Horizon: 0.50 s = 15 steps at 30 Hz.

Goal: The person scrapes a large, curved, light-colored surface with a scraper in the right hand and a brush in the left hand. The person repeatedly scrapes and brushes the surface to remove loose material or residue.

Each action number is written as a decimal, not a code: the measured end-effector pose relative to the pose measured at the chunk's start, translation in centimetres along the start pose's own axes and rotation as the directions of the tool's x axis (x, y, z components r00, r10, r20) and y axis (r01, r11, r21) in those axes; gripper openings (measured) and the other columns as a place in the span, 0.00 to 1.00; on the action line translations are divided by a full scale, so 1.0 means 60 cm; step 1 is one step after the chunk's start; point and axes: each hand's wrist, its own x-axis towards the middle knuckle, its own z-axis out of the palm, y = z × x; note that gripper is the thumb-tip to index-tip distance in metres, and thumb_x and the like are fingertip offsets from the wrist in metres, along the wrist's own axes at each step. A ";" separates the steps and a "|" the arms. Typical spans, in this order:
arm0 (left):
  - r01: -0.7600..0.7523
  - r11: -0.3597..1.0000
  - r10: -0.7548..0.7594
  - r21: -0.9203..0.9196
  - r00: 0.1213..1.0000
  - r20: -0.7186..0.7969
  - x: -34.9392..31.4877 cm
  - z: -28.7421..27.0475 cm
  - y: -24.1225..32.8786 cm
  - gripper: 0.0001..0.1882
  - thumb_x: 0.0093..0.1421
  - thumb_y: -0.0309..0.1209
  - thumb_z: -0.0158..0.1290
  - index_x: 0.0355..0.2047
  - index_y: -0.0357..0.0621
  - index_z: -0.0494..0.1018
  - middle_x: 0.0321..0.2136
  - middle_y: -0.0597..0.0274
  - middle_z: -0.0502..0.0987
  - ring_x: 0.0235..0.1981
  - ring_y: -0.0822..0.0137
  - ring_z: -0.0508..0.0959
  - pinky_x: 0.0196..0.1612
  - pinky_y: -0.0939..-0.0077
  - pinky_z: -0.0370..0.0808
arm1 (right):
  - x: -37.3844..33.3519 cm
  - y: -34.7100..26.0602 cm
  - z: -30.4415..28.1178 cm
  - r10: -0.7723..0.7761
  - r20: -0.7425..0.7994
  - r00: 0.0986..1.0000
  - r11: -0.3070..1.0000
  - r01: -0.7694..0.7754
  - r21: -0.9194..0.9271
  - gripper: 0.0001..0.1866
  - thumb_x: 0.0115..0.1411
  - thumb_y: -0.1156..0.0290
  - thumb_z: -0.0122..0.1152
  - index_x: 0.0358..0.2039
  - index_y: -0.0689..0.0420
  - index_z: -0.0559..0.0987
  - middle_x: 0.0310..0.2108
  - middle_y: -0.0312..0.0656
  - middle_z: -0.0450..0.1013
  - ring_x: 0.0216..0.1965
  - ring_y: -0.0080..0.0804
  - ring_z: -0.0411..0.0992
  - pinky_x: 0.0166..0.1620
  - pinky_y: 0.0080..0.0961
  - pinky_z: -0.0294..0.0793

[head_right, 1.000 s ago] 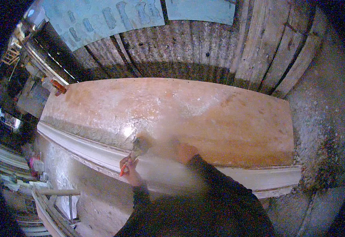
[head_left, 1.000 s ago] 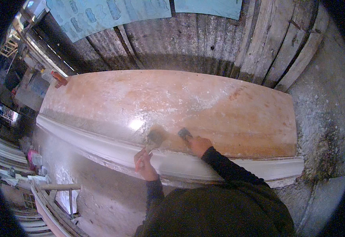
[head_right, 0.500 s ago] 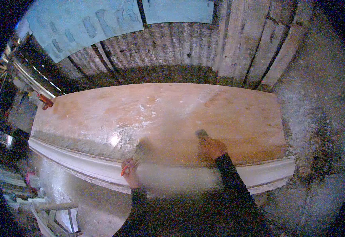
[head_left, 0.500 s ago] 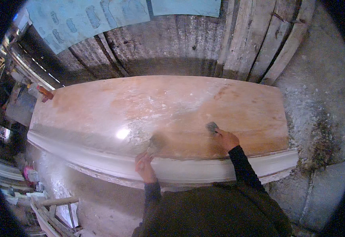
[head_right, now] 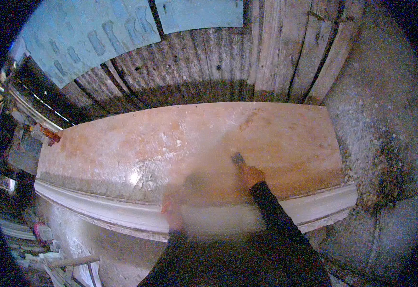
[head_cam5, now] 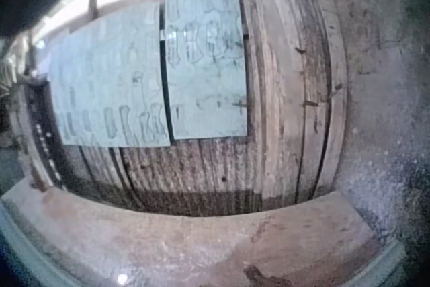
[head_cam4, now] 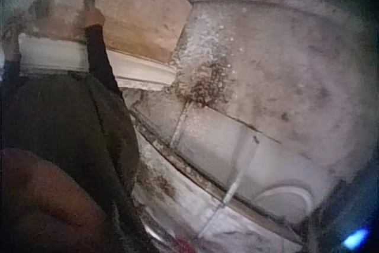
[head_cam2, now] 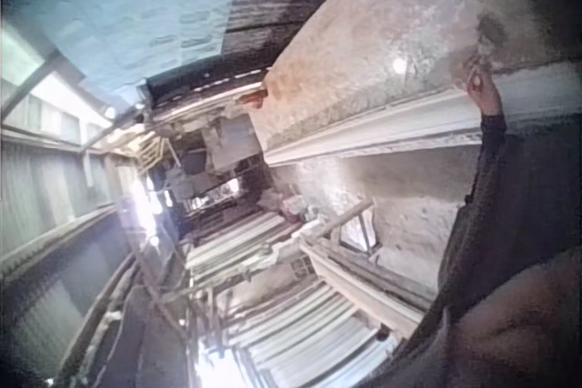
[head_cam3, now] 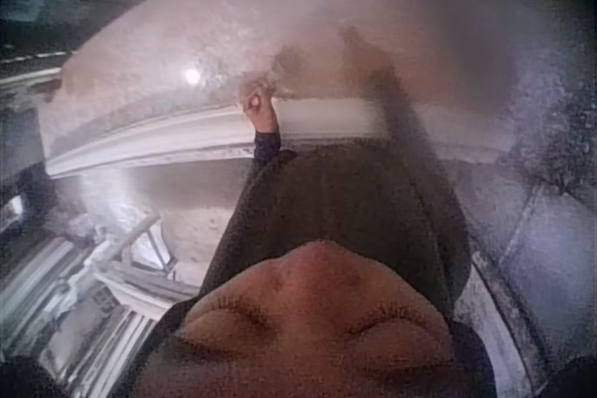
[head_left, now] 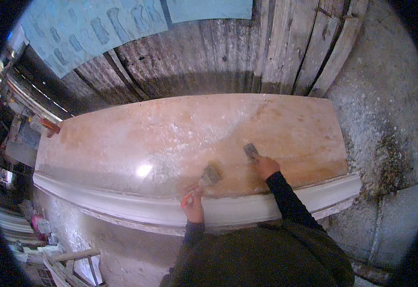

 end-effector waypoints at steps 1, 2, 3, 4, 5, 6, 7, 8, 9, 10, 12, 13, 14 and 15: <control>0.013 1.000 -0.013 0.002 1.000 0.011 -0.003 0.002 0.001 0.03 0.49 0.22 0.51 0.24 0.35 0.67 0.31 0.58 0.70 0.33 0.72 0.69 0.34 0.79 0.70 | 0.032 0.021 0.033 -0.017 -0.025 1.000 1.000 0.017 0.003 0.19 0.50 0.58 0.46 0.43 0.45 0.68 0.32 0.46 0.71 0.33 0.46 0.69 0.36 0.41 0.68; -0.083 0.989 0.085 0.126 0.996 -0.012 0.000 -0.017 -0.030 0.03 0.49 0.21 0.51 0.24 0.35 0.68 0.31 0.59 0.70 0.33 0.72 0.69 0.34 0.79 0.70 | 0.053 0.027 0.049 -0.049 -0.047 0.998 0.999 0.050 0.005 0.19 0.50 0.57 0.46 0.43 0.45 0.69 0.33 0.47 0.70 0.33 0.46 0.69 0.36 0.41 0.67; -0.177 0.953 0.188 0.247 0.982 -0.021 0.002 -0.016 -0.029 0.03 0.48 0.21 0.51 0.25 0.35 0.68 0.31 0.59 0.70 0.33 0.72 0.69 0.35 0.79 0.69 | 0.059 0.016 0.037 -0.052 -0.068 0.996 0.998 0.053 0.018 0.20 0.49 0.57 0.47 0.43 0.45 0.68 0.33 0.47 0.70 0.33 0.46 0.69 0.36 0.41 0.67; -0.120 0.967 0.132 0.225 0.991 -0.038 -0.003 -0.015 -0.026 0.04 0.49 0.22 0.51 0.25 0.35 0.68 0.31 0.59 0.70 0.33 0.72 0.69 0.35 0.78 0.69 | 0.066 0.001 0.025 -0.053 -0.089 0.995 0.998 0.056 0.032 0.21 0.48 0.56 0.48 0.44 0.46 0.68 0.32 0.47 0.70 0.33 0.47 0.69 0.36 0.41 0.67; -0.062 0.977 0.073 0.202 0.996 -0.046 -0.013 0.009 0.013 0.04 0.49 0.22 0.50 0.26 0.34 0.68 0.31 0.59 0.70 0.32 0.72 0.69 0.36 0.78 0.69 | 0.065 -0.006 0.012 -0.046 -0.112 0.993 0.997 0.052 0.048 0.22 0.47 0.55 0.49 0.44 0.46 0.67 0.32 0.47 0.70 0.33 0.47 0.69 0.36 0.41 0.67; -0.010 0.984 0.021 0.178 0.998 -0.059 -0.017 0.019 0.039 0.04 0.50 0.23 0.50 0.26 0.34 0.68 0.31 0.59 0.70 0.32 0.72 0.70 0.36 0.78 0.68 | 0.053 -0.007 0.007 -0.060 -0.067 0.996 0.997 0.063 0.048 0.21 0.48 0.56 0.48 0.44 0.46 0.67 0.32 0.48 0.70 0.33 0.47 0.69 0.36 0.41 0.67; -0.074 0.983 0.077 0.165 0.997 -0.012 -0.013 0.015 0.039 0.05 0.50 0.23 0.50 0.26 0.33 0.68 0.31 0.59 0.70 0.32 0.71 0.70 0.36 0.78 0.68 | 0.033 -0.002 0.005 -0.073 -0.022 0.997 0.996 0.074 0.047 0.21 0.48 0.56 0.48 0.44 0.46 0.68 0.32 0.48 0.70 0.33 0.47 0.69 0.36 0.41 0.67; -0.141 0.980 0.137 0.144 0.990 0.035 -0.007 0.011 0.037 0.05 0.50 0.24 0.49 0.26 0.33 0.68 0.30 0.59 0.70 0.31 0.71 0.70 0.36 0.78 0.69 | 0.019 -0.004 -0.004 -0.087 0.018 0.996 0.995 0.086 0.043 0.21 0.48 0.56 0.48 0.44 0.46 0.68 0.32 0.48 0.70 0.33 0.47 0.69 0.36 0.41 0.67; -0.194 0.973 0.185 0.122 0.979 0.080 -0.004 0.007 0.031 0.05 0.51 0.24 0.49 0.26 0.32 0.68 0.30 0.59 0.70 0.31 0.71 0.70 0.36 0.79 0.69 | 0.006 -0.012 -0.013 -0.076 0.003 0.997 0.997 0.076 0.032 0.21 0.48 0.57 0.47 0.44 0.46 0.67 0.32 0.48 0.70 0.33 0.47 0.69 0.36 0.40 0.67; -0.194 0.968 0.189 0.161 0.981 0.047 0.001 0.005 0.027 0.05 0.51 0.24 0.49 0.26 0.33 0.68 0.31 0.59 0.70 0.31 0.71 0.71 0.35 0.78 0.69 | -0.007 -0.026 -0.021 -0.065 -0.013 0.998 0.998 0.066 0.020 0.20 0.49 0.57 0.47 0.44 0.46 0.67 0.32 0.49 0.70 0.33 0.47 0.69 0.36 0.40 0.67; -0.173 0.955 0.178 0.241 0.984 0.001 -0.002 0.003 0.013 0.04 0.51 0.23 0.48 0.26 0.33 0.68 0.32 0.59 0.70 0.31 0.70 0.71 0.35 0.78 0.69 | -0.007 -0.024 -0.011 -0.041 -0.069 0.997 0.999 0.042 0.011 0.19 0.50 0.58 0.45 0.43 0.46 0.67 0.32 0.49 0.70 0.33 0.47 0.69 0.36 0.40 0.67; -0.110 0.974 0.107 0.198 0.994 0.024 -0.001 0.002 0.007 0.04 0.51 0.23 0.48 0.26 0.33 0.68 0.32 0.59 0.70 0.31 0.70 0.71 0.36 0.77 0.69 | 0.023 -0.014 0.002 -0.040 -0.116 0.992 0.999 0.041 0.012 0.19 0.50 0.59 0.45 0.43 0.47 0.68 0.32 0.49 0.70 0.33 0.47 0.69 0.36 0.40 0.67; -0.051 0.987 0.045 0.154 0.998 0.043 0.003 0.001 0.003 0.04 0.51 0.23 0.48 0.26 0.34 0.69 0.32 0.59 0.70 0.31 0.69 0.71 0.36 0.77 0.70 | 0.044 -0.011 0.004 -0.048 -0.167 0.985 0.999 0.051 0.011 0.18 0.51 0.59 0.44 0.43 0.47 0.68 0.32 0.50 0.70 0.33 0.47 0.69 0.36 0.41 0.67; -0.023 0.990 0.019 0.140 0.999 0.030 0.003 0.001 0.010 0.04 0.51 0.23 0.48 0.26 0.34 0.69 0.33 0.58 0.70 0.32 0.69 0.71 0.36 0.76 0.70 | 0.038 -0.027 -0.014 -0.038 -0.128 0.991 0.999 0.040 0.017 0.17 0.51 0.60 0.44 0.42 0.47 0.68 0.32 0.49 0.70 0.33 0.47 0.69 0.36 0.41 0.67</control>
